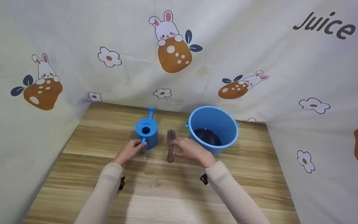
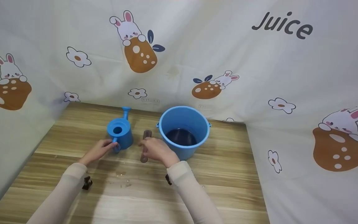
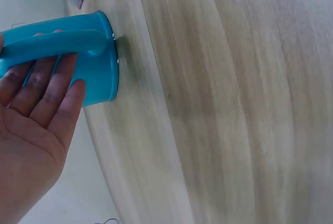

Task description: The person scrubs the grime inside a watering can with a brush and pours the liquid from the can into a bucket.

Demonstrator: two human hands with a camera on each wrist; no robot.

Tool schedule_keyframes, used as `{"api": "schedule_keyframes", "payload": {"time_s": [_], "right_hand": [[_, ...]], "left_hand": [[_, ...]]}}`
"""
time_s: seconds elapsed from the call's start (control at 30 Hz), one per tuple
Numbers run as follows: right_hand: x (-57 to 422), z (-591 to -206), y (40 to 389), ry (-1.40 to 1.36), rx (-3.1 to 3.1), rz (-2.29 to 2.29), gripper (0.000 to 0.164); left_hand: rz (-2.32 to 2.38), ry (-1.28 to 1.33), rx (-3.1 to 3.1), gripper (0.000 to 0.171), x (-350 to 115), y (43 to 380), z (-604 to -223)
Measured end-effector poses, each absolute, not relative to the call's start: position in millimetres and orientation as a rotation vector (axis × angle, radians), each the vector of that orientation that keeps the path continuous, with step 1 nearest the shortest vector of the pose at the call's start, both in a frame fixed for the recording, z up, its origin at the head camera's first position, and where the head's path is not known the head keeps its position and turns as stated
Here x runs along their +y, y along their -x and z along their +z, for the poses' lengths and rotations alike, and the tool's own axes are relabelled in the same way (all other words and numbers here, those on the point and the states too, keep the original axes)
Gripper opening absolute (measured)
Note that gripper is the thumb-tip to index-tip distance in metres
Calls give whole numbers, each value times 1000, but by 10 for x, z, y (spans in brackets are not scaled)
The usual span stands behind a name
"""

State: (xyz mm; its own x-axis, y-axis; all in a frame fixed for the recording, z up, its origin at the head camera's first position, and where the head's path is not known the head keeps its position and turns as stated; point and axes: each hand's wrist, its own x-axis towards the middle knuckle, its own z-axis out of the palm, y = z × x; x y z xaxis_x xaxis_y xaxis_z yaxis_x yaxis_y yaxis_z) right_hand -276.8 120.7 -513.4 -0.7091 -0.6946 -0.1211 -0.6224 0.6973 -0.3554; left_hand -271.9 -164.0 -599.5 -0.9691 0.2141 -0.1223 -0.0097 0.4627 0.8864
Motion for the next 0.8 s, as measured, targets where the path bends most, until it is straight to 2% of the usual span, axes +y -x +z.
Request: {"api": "schedule_keyframes", "payload": {"time_s": [0.27, 0.53, 0.8], "right_hand": [[1180, -5263, 2745, 1029, 2655, -445, 38], [1171, -5396, 2765, 999, 2663, -449, 36], [1163, -5537, 2774, 934, 2686, -530, 29]], "left_hand": [[1719, -221, 2345, 43, -1628, 2702, -6056], [1698, -279, 2394, 43, -1552, 2739, -6107], [1679, -168, 2403, 43, -1516, 2702, -6127]]}}
